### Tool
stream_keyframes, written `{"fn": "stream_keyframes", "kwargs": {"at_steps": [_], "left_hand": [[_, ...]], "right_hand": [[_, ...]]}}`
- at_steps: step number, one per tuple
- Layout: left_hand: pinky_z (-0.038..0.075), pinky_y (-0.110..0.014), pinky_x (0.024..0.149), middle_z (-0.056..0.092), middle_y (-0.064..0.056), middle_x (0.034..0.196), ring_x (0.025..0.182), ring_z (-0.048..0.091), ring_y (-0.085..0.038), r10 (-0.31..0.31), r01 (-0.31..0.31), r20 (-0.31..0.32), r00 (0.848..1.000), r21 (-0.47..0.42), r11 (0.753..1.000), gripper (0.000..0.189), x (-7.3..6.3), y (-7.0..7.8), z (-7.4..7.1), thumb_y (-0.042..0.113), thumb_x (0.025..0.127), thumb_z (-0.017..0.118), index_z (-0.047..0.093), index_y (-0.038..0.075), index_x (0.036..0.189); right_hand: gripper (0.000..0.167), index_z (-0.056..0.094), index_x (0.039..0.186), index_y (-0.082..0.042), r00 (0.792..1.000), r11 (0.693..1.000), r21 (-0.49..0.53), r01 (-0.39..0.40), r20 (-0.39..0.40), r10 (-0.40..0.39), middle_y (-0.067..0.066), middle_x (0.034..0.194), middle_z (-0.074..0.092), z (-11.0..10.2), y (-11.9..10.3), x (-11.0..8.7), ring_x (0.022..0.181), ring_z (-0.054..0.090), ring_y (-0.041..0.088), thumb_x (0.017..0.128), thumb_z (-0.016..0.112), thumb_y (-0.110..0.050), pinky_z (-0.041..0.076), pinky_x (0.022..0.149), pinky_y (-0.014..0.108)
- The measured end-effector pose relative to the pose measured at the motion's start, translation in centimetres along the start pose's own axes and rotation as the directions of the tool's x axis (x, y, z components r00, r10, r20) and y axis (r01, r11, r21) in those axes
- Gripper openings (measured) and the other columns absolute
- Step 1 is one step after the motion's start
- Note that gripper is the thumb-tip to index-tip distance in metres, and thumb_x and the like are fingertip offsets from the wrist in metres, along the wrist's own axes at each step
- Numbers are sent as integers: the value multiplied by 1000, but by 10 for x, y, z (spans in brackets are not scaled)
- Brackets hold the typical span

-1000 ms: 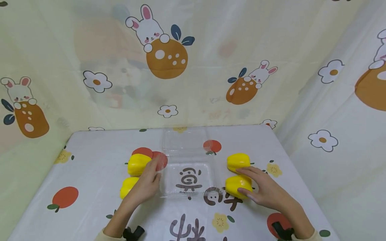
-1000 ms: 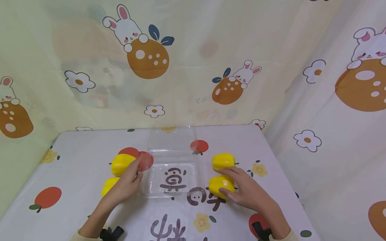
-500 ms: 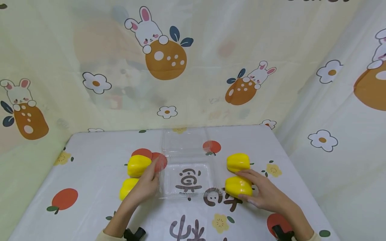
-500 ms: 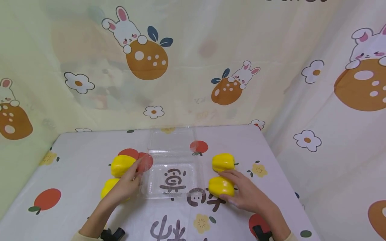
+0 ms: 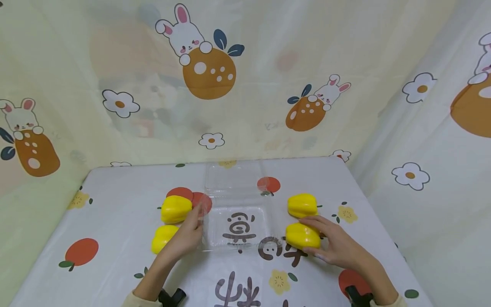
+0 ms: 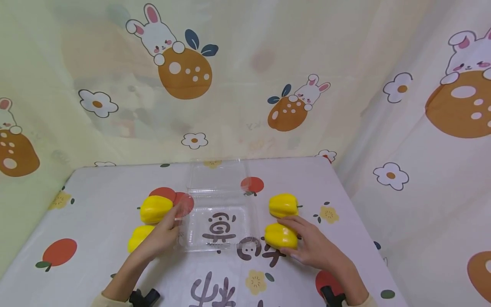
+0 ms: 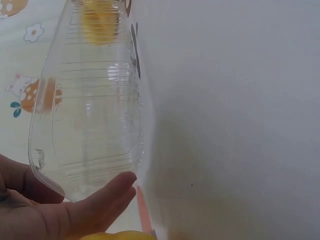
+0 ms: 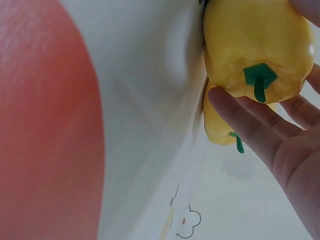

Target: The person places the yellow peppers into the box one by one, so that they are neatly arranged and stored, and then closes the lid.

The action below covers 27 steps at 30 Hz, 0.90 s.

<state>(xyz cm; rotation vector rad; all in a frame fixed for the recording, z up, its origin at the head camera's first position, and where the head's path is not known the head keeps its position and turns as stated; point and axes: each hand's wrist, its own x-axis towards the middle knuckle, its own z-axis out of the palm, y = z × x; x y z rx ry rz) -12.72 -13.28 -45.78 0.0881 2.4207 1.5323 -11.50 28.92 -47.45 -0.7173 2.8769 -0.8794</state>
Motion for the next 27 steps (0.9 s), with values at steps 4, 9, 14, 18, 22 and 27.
{"fn": "stream_keyframes", "kwargs": {"at_steps": [4,9,14,18,22,27], "left_hand": [[35,-65,119,16,-22,177,163,21,-48,28,-28,4,1000,-18,999,74,1,-1,2,-5,105,46,11,2,169],[39,-63,118,16,-18,178,162,25,-46,64,-63,16,998,-47,997,75,3,-2,3,-3,105,48,11,5,170],[42,-61,117,21,-16,177,160,30,-45,67,-65,27,997,-60,996,76,3,-3,2,-1,106,50,12,9,171],[39,-60,118,15,-16,179,163,24,-46,49,-48,21,999,-43,998,76,1,-4,2,-2,105,48,10,8,171],[34,-62,121,11,-18,179,164,18,-46,17,-17,14,1000,-17,1000,77,-1,-2,1,-2,104,47,9,6,171],[28,-64,124,11,-21,178,164,18,-46,28,-28,12,1000,-2,1000,77,-1,-1,2,-4,104,45,8,6,171]], "right_hand": [[68,62,147,-18,1000,1000,15,-18,10,18,9,156,59,0,0,0,139,59,39,87,88,-36,52,109,64],[74,58,151,-18,999,999,15,-35,25,35,7,157,57,0,1,0,138,61,34,86,89,-30,57,107,56],[83,51,155,-11,1000,1000,6,-16,17,16,8,155,59,1,2,0,133,63,30,83,91,-25,62,100,40],[82,50,153,-11,999,999,22,-41,27,41,9,153,60,1,1,0,132,63,31,84,91,-28,62,99,38],[79,52,151,-12,998,998,37,-60,34,58,7,151,62,1,0,0,131,64,29,83,92,-25,62,99,38],[80,53,151,-12,999,999,37,-37,30,36,6,150,62,1,2,0,129,65,28,82,92,-20,62,98,37]]}}
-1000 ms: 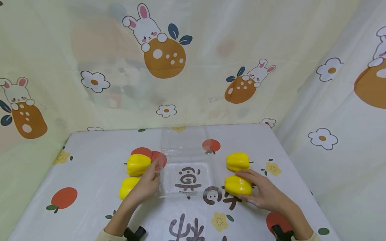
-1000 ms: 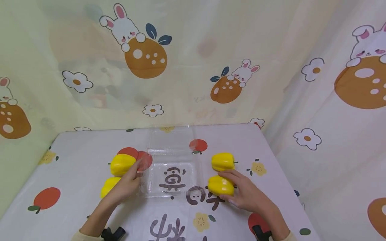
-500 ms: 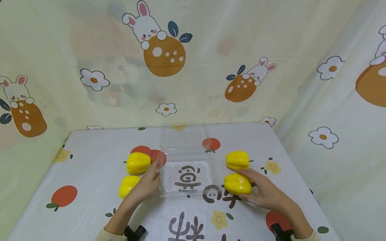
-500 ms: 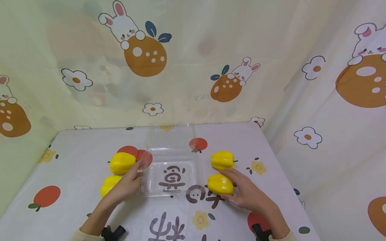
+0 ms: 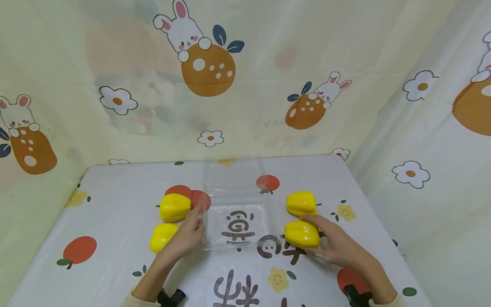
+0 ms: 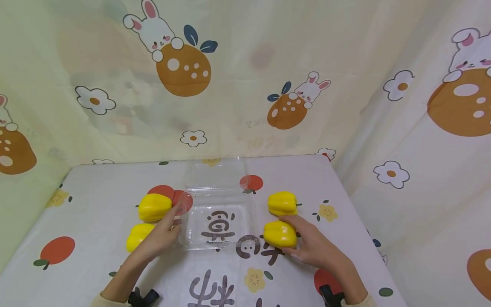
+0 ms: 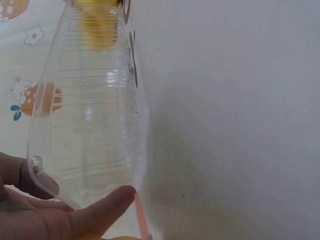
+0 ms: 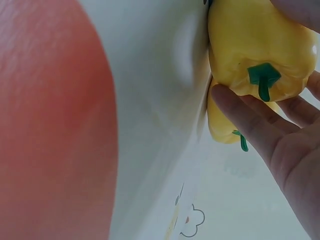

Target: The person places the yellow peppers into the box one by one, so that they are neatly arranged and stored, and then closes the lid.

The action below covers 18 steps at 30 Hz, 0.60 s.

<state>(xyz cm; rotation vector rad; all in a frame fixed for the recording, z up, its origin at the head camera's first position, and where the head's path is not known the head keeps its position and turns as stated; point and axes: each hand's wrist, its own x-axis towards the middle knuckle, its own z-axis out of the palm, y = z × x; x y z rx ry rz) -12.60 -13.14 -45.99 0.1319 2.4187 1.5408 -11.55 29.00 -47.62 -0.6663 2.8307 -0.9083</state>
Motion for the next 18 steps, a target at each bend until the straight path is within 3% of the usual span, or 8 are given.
{"fn": "stream_keyframes", "kwargs": {"at_steps": [3,8,18], "left_hand": [[28,-63,124,11,-21,179,164,17,-46,16,-16,3,1000,-6,1000,76,1,-1,1,-5,104,44,8,5,171],[31,-61,123,12,-15,180,165,17,-43,-7,7,-3,1000,-19,1000,74,1,-2,1,-2,106,45,10,5,170],[25,-64,125,17,-16,179,165,16,-44,-25,25,-10,1000,5,1000,70,-3,-2,1,1,106,44,15,5,170]], "right_hand": [[80,53,151,-12,1000,1000,0,5,4,-5,5,151,62,0,1,0,129,64,29,82,92,-19,63,99,38],[79,52,153,-14,1000,1000,6,-16,17,16,5,155,59,-1,0,1,132,63,28,85,90,-23,62,100,39],[75,53,154,-14,1000,1000,17,-23,14,23,7,157,57,-2,-3,0,134,62,31,89,86,-32,63,99,41]]}}
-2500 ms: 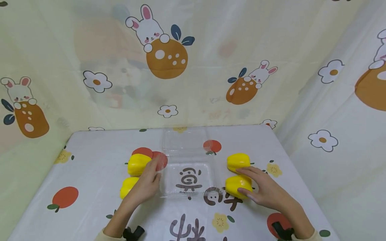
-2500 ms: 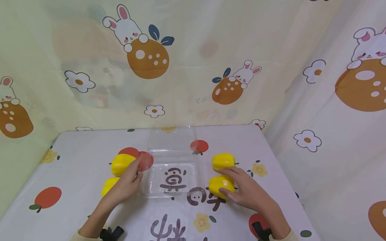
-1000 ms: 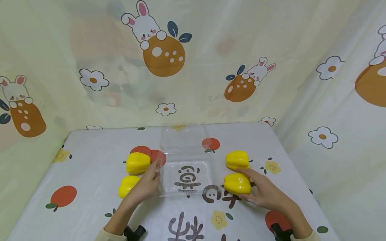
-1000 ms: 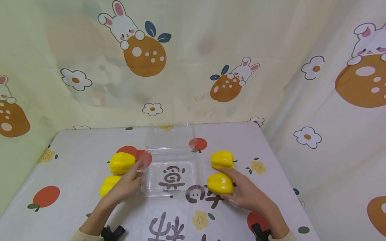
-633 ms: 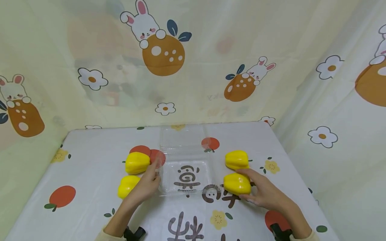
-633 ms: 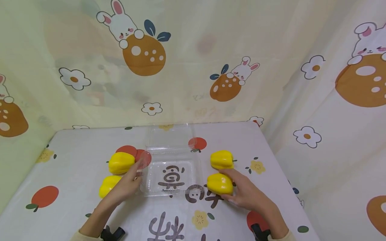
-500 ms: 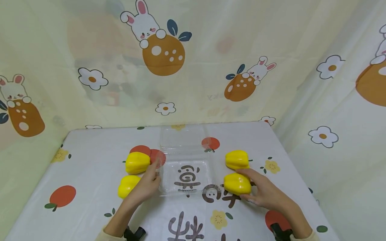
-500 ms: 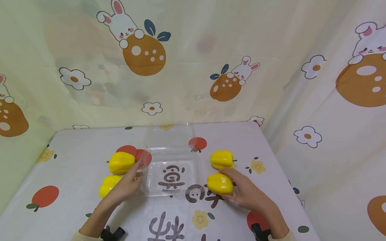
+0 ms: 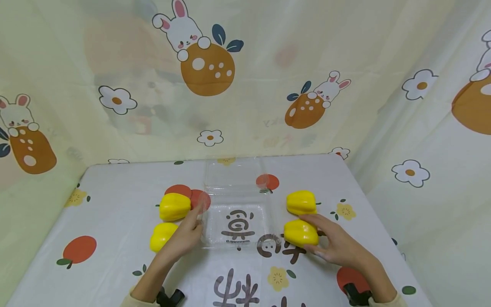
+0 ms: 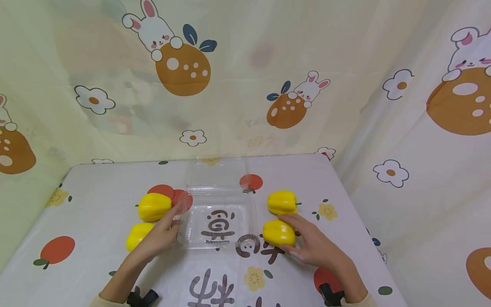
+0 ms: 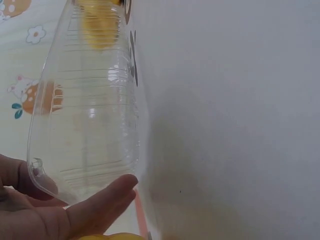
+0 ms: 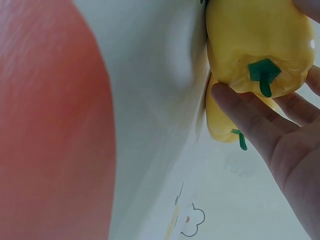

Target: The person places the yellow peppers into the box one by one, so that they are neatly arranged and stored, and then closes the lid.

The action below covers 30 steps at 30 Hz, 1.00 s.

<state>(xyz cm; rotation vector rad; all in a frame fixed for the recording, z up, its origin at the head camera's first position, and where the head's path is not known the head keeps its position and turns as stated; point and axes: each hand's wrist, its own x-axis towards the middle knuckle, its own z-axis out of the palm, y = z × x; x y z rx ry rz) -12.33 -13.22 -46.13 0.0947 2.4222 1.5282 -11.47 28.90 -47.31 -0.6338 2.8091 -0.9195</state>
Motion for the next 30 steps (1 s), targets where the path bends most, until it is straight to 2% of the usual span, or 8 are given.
{"fn": "stream_keyframes", "kwargs": {"at_steps": [5,8,16,22,30], "left_hand": [[27,-65,125,20,-18,177,164,19,-45,-1,1,-12,1000,15,1000,68,-2,1,0,2,106,46,20,4,169],[28,-65,124,21,-18,177,164,20,-45,3,-3,-13,1000,10,1000,68,-2,1,0,2,106,47,20,4,169],[30,-62,124,22,-18,177,160,29,-43,13,-14,-21,1000,-14,1000,69,0,-1,2,1,106,48,19,6,169],[29,-64,124,24,-20,176,161,27,-44,7,-7,-28,1000,-3,1000,68,1,-1,2,1,106,47,21,3,168],[28,-64,125,24,-20,175,162,25,-44,5,-4,-28,1000,22,1000,67,0,0,1,1,107,46,20,4,169]], "right_hand": [[74,53,153,-14,1000,1000,-9,9,-7,-9,6,156,58,0,0,-1,133,63,30,89,86,-32,63,98,39],[74,54,153,-16,1000,1000,-20,-2,-14,2,4,156,59,-1,0,-1,133,63,27,89,86,-35,63,98,38],[74,55,152,-17,999,999,-44,-2,-47,0,7,156,58,-5,-2,-1,132,63,30,90,85,-41,63,96,38],[72,54,152,-16,997,999,-49,18,-72,-22,9,154,60,-9,-4,1,129,65,32,90,85,-37,64,92,35],[71,56,151,-16,995,998,-26,49,-91,-51,4,148,64,-17,-11,5,120,67,24,89,86,-36,63,89,28]]}}
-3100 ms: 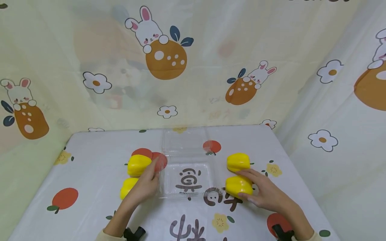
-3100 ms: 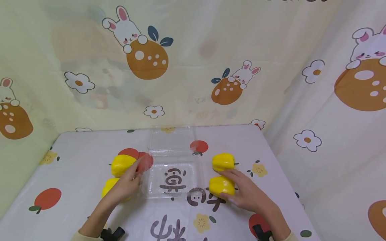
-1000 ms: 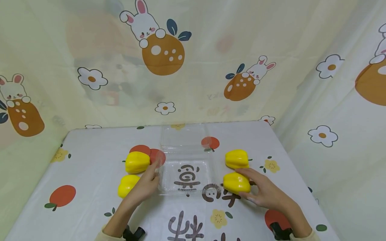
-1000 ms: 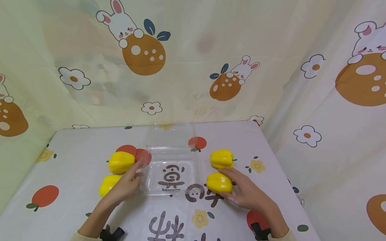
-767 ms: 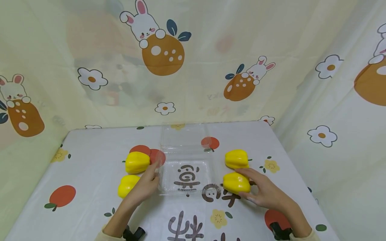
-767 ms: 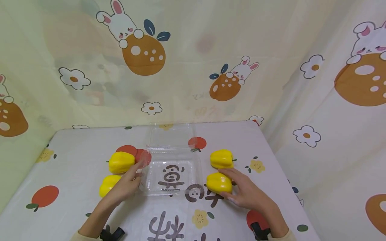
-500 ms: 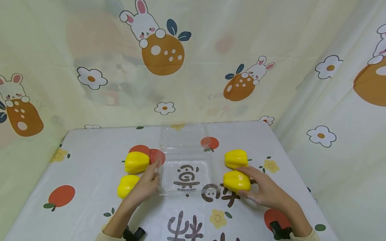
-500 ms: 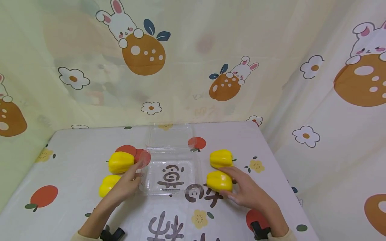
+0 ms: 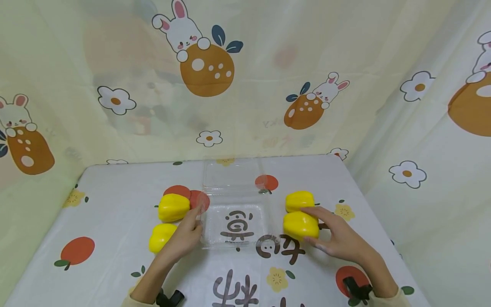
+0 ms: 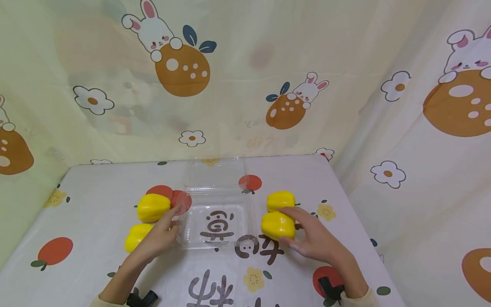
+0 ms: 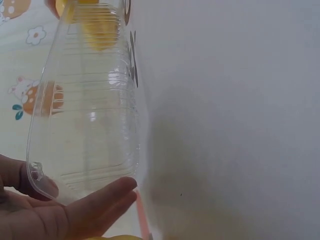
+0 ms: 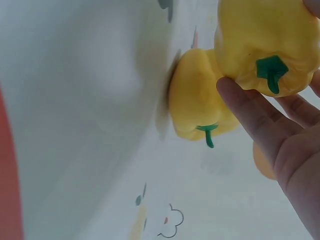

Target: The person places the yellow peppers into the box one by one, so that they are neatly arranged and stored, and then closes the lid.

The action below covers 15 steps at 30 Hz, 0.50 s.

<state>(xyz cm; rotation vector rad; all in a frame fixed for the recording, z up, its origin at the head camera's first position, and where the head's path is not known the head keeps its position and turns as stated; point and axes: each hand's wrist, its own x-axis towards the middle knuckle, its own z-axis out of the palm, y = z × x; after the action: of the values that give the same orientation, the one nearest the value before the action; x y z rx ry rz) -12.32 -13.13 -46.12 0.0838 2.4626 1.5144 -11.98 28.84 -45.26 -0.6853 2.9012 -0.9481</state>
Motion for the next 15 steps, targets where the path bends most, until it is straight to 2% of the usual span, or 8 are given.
{"fn": "stream_keyframes", "kwargs": {"at_steps": [8,15], "left_hand": [[23,-64,128,22,-22,176,162,23,-46,32,-33,4,999,20,999,66,-1,3,-4,-1,107,42,18,0,168],[25,-63,127,23,-20,176,163,24,-44,41,-41,7,999,20,999,67,1,-2,-3,-1,108,45,18,1,169]], "right_hand": [[71,56,150,-15,998,998,-6,69,-10,-69,4,147,65,-4,-7,9,121,66,24,88,87,-31,64,88,29],[71,56,151,-18,998,998,14,65,18,-65,0,149,63,-4,-16,16,122,65,21,89,86,-35,63,93,30]]}}
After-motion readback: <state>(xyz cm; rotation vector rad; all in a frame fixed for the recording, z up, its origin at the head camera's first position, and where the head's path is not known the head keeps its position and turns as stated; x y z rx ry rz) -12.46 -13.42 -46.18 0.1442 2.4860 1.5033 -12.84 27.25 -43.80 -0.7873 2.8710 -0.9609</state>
